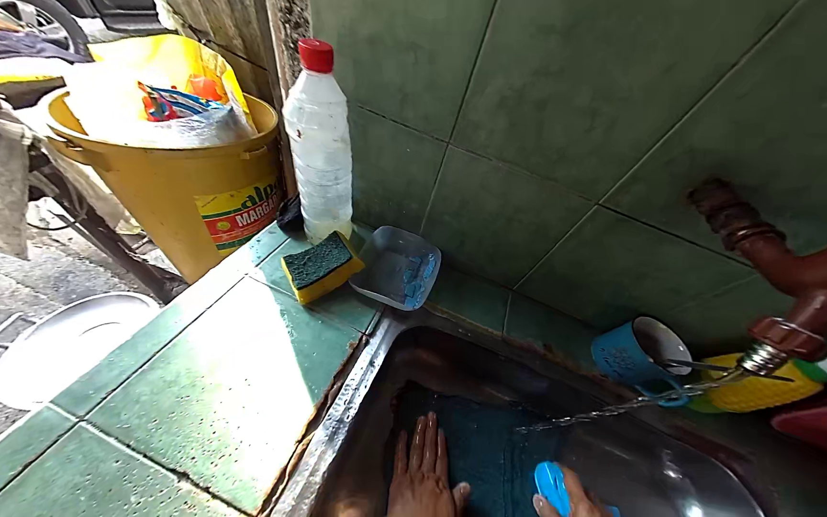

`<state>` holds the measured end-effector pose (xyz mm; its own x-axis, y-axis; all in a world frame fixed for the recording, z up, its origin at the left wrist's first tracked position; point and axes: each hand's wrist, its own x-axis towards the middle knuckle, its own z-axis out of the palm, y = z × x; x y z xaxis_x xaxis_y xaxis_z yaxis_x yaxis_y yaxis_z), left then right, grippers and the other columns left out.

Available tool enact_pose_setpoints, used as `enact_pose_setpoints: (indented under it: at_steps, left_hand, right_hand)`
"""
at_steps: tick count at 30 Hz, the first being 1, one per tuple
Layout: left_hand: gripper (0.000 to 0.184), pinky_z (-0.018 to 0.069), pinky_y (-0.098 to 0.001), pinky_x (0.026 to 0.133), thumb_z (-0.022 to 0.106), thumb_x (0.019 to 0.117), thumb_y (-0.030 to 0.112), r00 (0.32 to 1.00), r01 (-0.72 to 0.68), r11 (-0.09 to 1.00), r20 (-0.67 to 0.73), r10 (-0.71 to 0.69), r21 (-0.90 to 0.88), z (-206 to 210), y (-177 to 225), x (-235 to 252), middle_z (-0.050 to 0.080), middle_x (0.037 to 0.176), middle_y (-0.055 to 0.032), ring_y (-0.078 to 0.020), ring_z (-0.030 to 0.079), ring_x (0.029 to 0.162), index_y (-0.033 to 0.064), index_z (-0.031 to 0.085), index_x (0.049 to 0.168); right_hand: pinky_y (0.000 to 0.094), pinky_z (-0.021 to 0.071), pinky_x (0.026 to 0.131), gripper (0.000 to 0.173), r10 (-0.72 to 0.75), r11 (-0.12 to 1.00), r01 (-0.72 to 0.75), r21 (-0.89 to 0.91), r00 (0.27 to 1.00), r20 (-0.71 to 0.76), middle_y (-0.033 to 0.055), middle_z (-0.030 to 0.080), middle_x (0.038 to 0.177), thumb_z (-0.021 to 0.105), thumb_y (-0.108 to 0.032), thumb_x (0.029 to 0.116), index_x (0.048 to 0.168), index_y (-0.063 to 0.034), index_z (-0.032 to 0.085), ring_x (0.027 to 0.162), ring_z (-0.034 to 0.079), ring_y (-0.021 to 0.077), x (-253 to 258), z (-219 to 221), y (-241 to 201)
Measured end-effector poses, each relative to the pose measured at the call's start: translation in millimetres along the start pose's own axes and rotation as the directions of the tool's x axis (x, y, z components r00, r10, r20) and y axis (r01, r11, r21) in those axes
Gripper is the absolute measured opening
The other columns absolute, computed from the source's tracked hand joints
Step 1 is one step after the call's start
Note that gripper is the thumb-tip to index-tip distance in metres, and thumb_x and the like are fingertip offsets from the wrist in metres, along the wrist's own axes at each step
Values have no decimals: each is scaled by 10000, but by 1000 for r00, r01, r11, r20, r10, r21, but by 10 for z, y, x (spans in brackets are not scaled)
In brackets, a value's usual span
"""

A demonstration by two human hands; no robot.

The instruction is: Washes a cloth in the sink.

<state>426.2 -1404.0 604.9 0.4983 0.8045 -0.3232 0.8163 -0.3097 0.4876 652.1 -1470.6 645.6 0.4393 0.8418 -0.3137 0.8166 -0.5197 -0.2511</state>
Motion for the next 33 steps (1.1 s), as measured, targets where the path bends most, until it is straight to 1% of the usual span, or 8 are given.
enact_pose_setpoints:
  at_steps: [6,11,14,17,21,23,28,33]
  left_hand:
    - [637,-66,-664,1226,261,1095,476,957,-169,985,-234,172,29,100,173,538,126,1735,34,-199,51,1604,156,247,1646]
    - [654,67,-698,1216,286,1082,446,877,-14,1000,-480,21,19,804,482,311,257,1698,-94,-293,222,1574,42,357,1592]
    - [604,151,-679,1218,277,1086,388,790,-24,999,-611,36,27,1155,501,216,345,1662,-103,-290,325,1537,49,415,1566]
    - [606,177,-536,1268,216,1084,353,812,3,999,-583,19,37,1290,903,230,341,1663,-108,-266,310,1546,47,398,1574]
    - [606,131,-541,1274,204,1084,351,828,42,998,-561,-4,55,1579,1544,517,303,1683,-85,-249,267,1562,64,369,1592]
    - [615,119,-551,1273,199,1080,353,836,58,996,-549,-16,60,1789,1702,545,296,1686,-83,-248,258,1565,59,358,1595]
    - [608,107,-553,1272,209,1084,353,852,42,998,-523,-8,53,2325,2251,404,295,1685,-92,-253,254,1567,61,360,1595]
    - [645,30,-552,1275,166,1091,399,901,81,995,-430,-47,60,2527,3145,624,179,1721,-89,-244,130,1597,55,248,1631]
  right_hand:
    - [685,507,894,679,-42,999,48,10,946,-321,342,623,1270,719,-327,932,1490,-14,491,1093,651,525,361,-283,405]
    - [655,496,973,700,-54,982,100,162,961,-270,348,579,1347,713,-309,941,1506,16,460,1170,624,504,-45,-70,265]
    - [597,559,884,685,-180,978,192,85,974,-135,278,604,1346,711,-358,931,1520,-85,493,1088,678,436,-368,206,34]
    - [627,546,910,674,-175,983,181,11,963,-202,289,617,1327,736,-361,914,1492,-83,529,1104,670,454,-232,-13,903]
    - [697,474,974,687,14,1000,-3,30,926,-377,376,579,1325,725,-311,934,1490,16,487,1177,600,555,251,-625,2410]
    - [692,466,979,691,94,992,-57,111,924,-370,379,596,1291,719,-315,941,1485,32,472,1180,597,550,220,-635,2596]
    - [586,548,912,701,-148,988,147,-37,989,-8,265,594,1371,694,-403,939,1548,-139,470,1115,666,431,-447,-163,2232]
    - [664,514,933,682,-64,997,55,-60,983,-175,308,644,1276,729,-373,919,1479,-42,526,1118,657,491,-54,-735,4151]
